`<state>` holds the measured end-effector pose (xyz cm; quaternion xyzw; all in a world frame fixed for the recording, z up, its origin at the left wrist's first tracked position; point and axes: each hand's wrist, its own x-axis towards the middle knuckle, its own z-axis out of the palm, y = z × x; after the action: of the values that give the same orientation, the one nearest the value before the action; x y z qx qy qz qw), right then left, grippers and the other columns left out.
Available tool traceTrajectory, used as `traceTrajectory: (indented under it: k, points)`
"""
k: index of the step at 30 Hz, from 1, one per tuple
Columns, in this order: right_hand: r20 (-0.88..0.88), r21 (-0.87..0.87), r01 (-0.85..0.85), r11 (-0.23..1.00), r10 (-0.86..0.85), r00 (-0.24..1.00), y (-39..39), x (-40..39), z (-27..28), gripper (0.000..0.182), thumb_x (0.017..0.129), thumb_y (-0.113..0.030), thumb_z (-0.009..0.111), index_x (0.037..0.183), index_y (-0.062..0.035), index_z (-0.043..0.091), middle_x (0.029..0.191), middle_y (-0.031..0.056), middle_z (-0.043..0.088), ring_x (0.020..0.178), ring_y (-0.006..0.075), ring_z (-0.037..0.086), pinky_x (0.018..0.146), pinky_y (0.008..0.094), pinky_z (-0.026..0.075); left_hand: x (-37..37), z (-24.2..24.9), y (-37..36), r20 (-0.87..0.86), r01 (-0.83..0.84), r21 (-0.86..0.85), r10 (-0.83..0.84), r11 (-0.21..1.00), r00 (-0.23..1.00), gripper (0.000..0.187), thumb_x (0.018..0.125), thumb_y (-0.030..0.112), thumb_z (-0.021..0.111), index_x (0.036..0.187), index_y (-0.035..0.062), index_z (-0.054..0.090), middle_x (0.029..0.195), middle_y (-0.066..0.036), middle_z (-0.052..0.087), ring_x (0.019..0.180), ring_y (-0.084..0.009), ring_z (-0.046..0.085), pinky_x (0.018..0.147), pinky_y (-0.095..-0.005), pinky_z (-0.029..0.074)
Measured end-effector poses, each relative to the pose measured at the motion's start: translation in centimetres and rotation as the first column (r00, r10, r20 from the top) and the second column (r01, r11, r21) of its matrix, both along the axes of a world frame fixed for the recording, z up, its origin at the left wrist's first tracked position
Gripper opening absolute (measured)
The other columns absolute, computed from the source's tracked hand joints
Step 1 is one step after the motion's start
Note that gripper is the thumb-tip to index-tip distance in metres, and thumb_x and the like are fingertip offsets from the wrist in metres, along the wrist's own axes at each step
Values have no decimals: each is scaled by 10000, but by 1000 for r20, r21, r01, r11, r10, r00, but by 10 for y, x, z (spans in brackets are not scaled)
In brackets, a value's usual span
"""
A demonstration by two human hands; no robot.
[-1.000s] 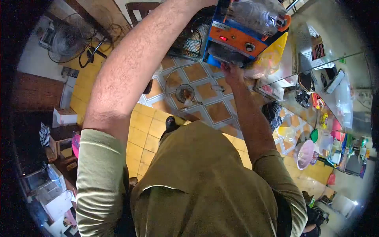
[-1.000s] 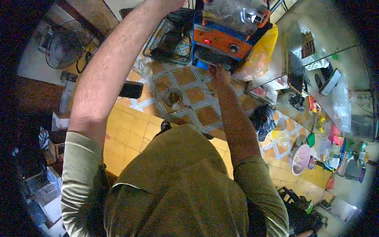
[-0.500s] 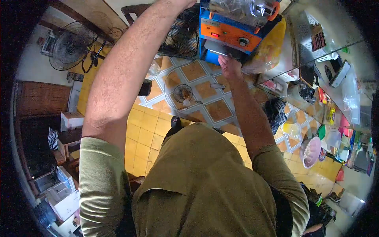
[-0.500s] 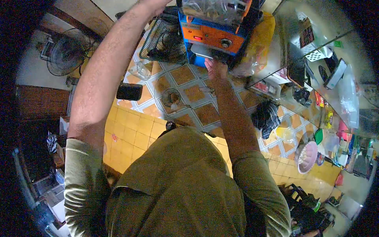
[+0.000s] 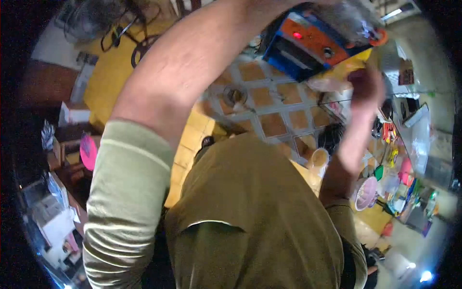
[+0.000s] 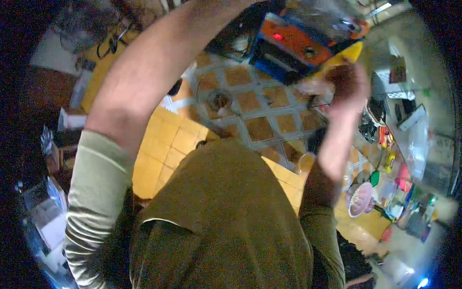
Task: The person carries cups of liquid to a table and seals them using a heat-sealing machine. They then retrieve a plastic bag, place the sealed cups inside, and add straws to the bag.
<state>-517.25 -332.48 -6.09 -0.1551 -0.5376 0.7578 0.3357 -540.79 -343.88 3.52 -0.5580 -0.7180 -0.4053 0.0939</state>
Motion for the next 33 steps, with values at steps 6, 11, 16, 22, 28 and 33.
traceTrajectory:
  k: [6, 11, 16, 22, 28, 33]
  points:
    - [-92, 744, 387, 544, -490, 867, 62, -75, 90, 251, 940, -221, 556, 1089, -24, 600, 929, 59, 650, 788, 167, 583, 799, 329, 495, -9, -15, 2, 99, -10, 73, 3, 997, 995, 403, 869, 253, 557, 1123, -58, 523, 1034, -241, 618, 977, -369, 612, 845, -433, 499]
    - [317, 709, -5, 705, -313, 895, 102, -93, 81, 327, 982, -271, 481, 1238, -78, 545, 1060, 38, 608, 851, 126, 556, 675, 266, 454, -16, -30, -3, -18, 82, 158, -80, 984, 997, 483, 886, 353, 521, 1170, -38, 503, 1104, -255, 606, 1035, -390, 596, 877, -454, 486]
    - [331, 838, -129, 530, -306, 893, 75, -81, 80, 427, 987, -307, 470, 1351, -85, 454, 1059, 26, 571, 925, 103, 528, 736, 241, 427, -27, -14, -3, 18, 262, 89, -264, 961, 964, 558, 847, 482, 576, 1073, -28, 604, 989, -264, 651, 958, -395, 626, 829, -413, 505]
    - [316, 805, -100, 585, -279, 907, 71, -77, 73, 667, 937, -354, 559, 1469, -110, 239, 1319, 118, 470, 1026, 214, 557, 732, 323, 531, -33, -18, 8, -50, 253, 82, -250, 964, 967, 548, 826, 448, 599, 1099, -27, 574, 990, -264, 649, 961, -396, 625, 827, -415, 505]
    - [174, 946, -37, 323, -407, 897, 69, -78, 58, 709, 950, -300, 518, 1485, -53, 124, 1326, 180, 453, 1035, 264, 562, 844, 364, 492, -34, -19, 2, -85, 253, 76, -246, 965, 965, 551, 802, 407, 627, 1129, -27, 537, 990, -263, 647, 963, -397, 623, 826, -417, 504]
    - [89, 993, -39, 111, -493, 866, 48, -74, 49, 786, 939, -289, 516, 1460, 44, 32, 1393, 276, 348, 1161, 331, 509, 1018, 385, 373, -35, -21, 0, -104, 251, 77, -242, 965, 965, 565, 781, 373, 650, 1155, -26, 507, 990, -263, 646, 966, -399, 622, 824, -419, 504]
